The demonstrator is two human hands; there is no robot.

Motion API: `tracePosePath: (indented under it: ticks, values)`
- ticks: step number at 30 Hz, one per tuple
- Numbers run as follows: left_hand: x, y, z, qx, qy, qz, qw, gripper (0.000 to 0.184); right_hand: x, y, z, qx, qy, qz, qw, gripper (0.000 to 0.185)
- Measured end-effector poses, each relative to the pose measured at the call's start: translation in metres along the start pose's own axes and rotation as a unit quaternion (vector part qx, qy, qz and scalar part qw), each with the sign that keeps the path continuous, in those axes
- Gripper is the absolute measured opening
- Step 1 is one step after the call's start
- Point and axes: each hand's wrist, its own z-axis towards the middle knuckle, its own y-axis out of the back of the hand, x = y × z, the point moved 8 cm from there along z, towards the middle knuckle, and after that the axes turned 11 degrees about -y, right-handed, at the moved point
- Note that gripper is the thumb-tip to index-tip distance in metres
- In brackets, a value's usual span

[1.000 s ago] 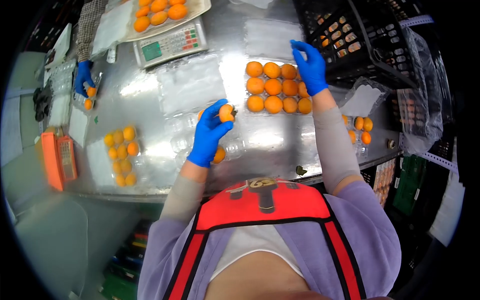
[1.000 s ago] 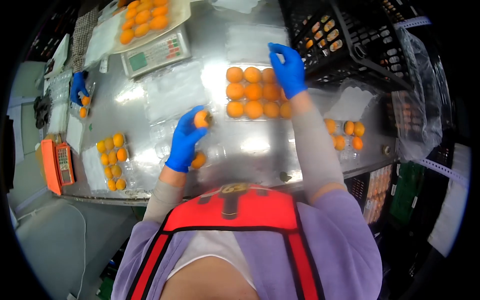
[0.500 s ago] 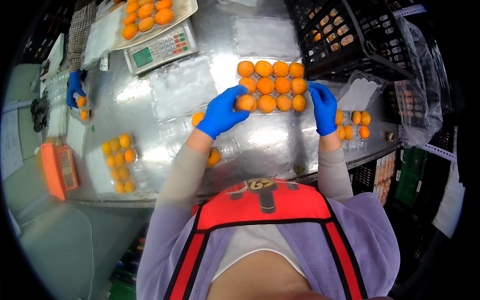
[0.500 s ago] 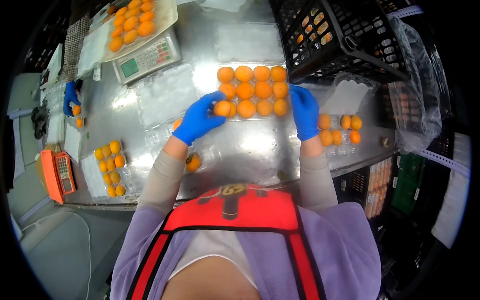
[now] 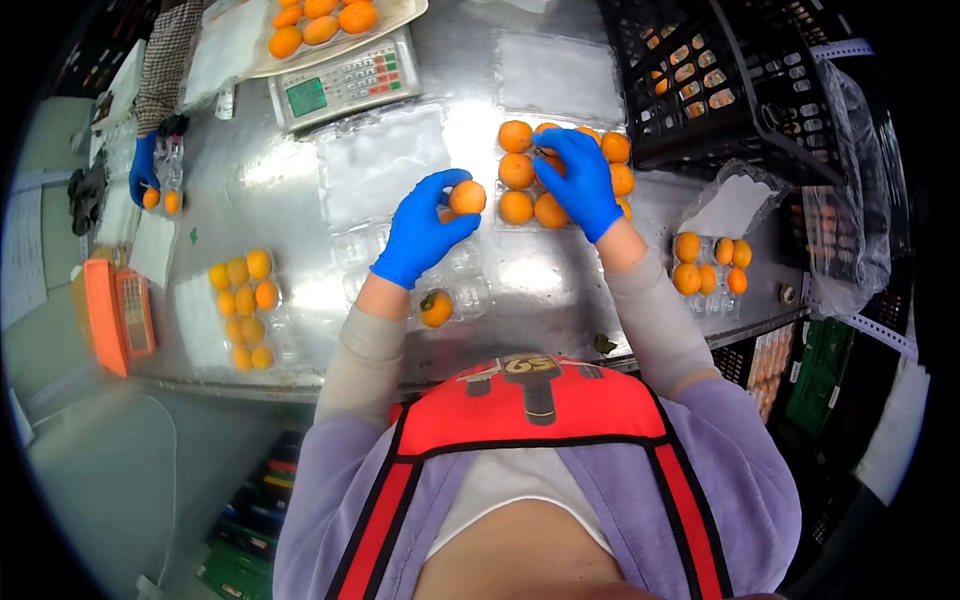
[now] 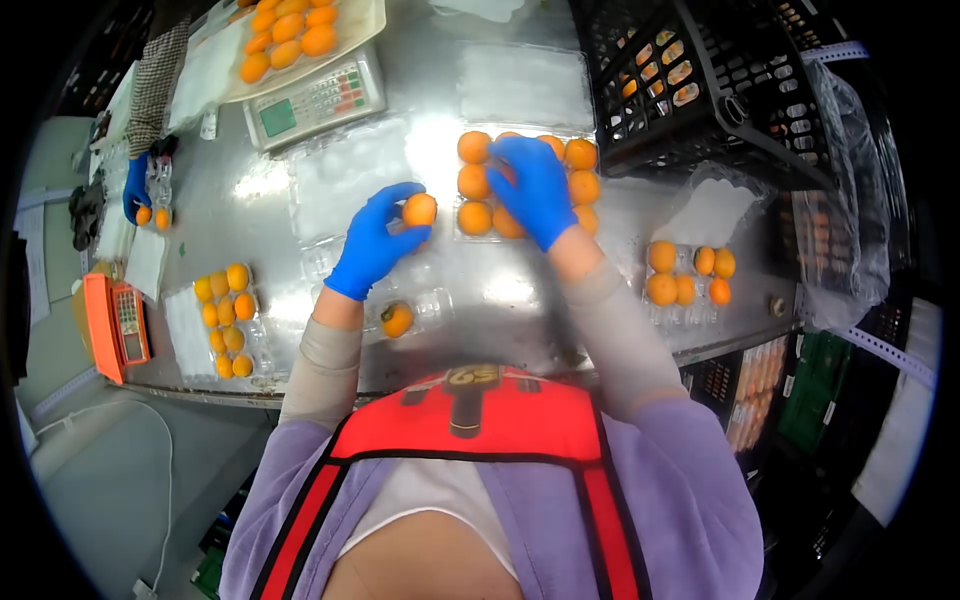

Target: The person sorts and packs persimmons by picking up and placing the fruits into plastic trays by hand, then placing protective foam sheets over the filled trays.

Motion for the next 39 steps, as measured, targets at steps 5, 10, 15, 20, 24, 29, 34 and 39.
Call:
tracePosePath:
  ticks: [5,10,15,20,24,29,34,39]
  values:
    - [-0.003,0.000,-0.003,-0.028,-0.009,-0.007,1.000,0.051,-0.014,-0.026,0.033,-0.028,0.034,-0.111,0.993,0.023]
    - [-0.007,0.004,-0.001,-0.070,-0.040,0.000,0.997,0.052,-0.012,-0.051,0.049,0.039,-0.012,-0.340,0.940,0.037]
    - [-0.017,0.007,0.010,-0.089,-0.087,-0.001,0.992,0.052,-0.019,-0.039,0.051,0.055,-0.078,-0.179,0.979,0.042]
    - [-0.018,-0.006,0.047,-0.062,-0.112,0.042,0.991,0.052,-0.005,0.004,0.020,-0.018,-0.077,0.026,0.997,0.056]
    - [-0.013,-0.027,0.088,-0.054,-0.136,0.123,0.982,0.049,-0.007,0.021,-0.009,-0.060,-0.044,0.030,0.997,0.059]
    - [0.001,-0.049,0.110,0.009,-0.117,0.236,0.965,0.048,-0.014,0.037,-0.052,-0.079,-0.062,-0.003,0.995,0.059]
    - [0.006,-0.050,0.113,0.040,-0.122,0.223,0.966,0.046,-0.027,0.047,-0.096,-0.057,-0.128,0.009,0.990,0.061]
    - [0.011,-0.050,0.114,0.043,-0.095,0.220,0.970,0.048,-0.033,0.054,-0.114,-0.089,-0.121,-0.004,0.989,0.061]
